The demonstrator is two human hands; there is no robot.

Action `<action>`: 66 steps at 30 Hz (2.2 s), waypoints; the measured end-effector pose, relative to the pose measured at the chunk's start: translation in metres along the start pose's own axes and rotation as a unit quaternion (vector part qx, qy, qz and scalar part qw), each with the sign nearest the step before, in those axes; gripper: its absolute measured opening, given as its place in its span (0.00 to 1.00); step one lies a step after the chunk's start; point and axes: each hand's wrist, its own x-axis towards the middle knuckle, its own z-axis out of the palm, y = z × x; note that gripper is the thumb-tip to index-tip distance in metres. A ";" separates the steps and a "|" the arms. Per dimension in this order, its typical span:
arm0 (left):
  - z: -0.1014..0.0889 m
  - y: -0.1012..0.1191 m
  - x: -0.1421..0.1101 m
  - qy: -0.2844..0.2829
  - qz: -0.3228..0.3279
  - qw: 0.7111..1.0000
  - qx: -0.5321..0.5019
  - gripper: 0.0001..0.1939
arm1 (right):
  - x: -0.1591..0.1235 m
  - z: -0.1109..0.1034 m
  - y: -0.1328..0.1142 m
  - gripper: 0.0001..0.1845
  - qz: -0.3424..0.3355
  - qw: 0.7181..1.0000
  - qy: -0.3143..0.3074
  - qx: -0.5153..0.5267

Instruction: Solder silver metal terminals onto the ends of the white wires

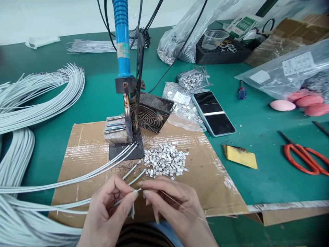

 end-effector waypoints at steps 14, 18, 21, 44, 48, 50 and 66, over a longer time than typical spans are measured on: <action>-0.001 0.000 0.000 -0.021 -0.004 1.000 -0.015 0.26 | -0.005 0.022 0.006 0.09 0.120 0.975 0.041 0.183; -0.006 -0.001 -0.002 -0.047 0.000 0.999 0.008 0.25 | -0.007 0.023 0.003 0.04 0.114 0.980 0.070 0.147; -0.010 -0.003 -0.002 -0.065 -0.009 0.998 0.019 0.24 | -0.007 0.019 -0.002 0.04 0.016 0.997 0.076 -0.016; 0.007 -0.013 0.000 0.012 0.013 1.000 -0.021 0.26 | -0.012 0.045 0.009 0.08 0.011 0.979 0.203 -0.014; 0.009 -0.012 0.000 0.043 0.032 0.998 -0.010 0.22 | -0.010 0.040 0.007 0.07 -0.058 0.979 0.184 -0.064; 0.011 -0.016 -0.001 0.073 0.053 0.996 0.007 0.19 | -0.010 0.038 0.008 0.07 -0.019 0.985 0.170 -0.027; 0.007 -0.001 0.007 0.018 -0.004 1.000 -0.020 0.22 | 0.002 -0.009 -0.004 0.15 -0.264 0.933 -0.027 -0.242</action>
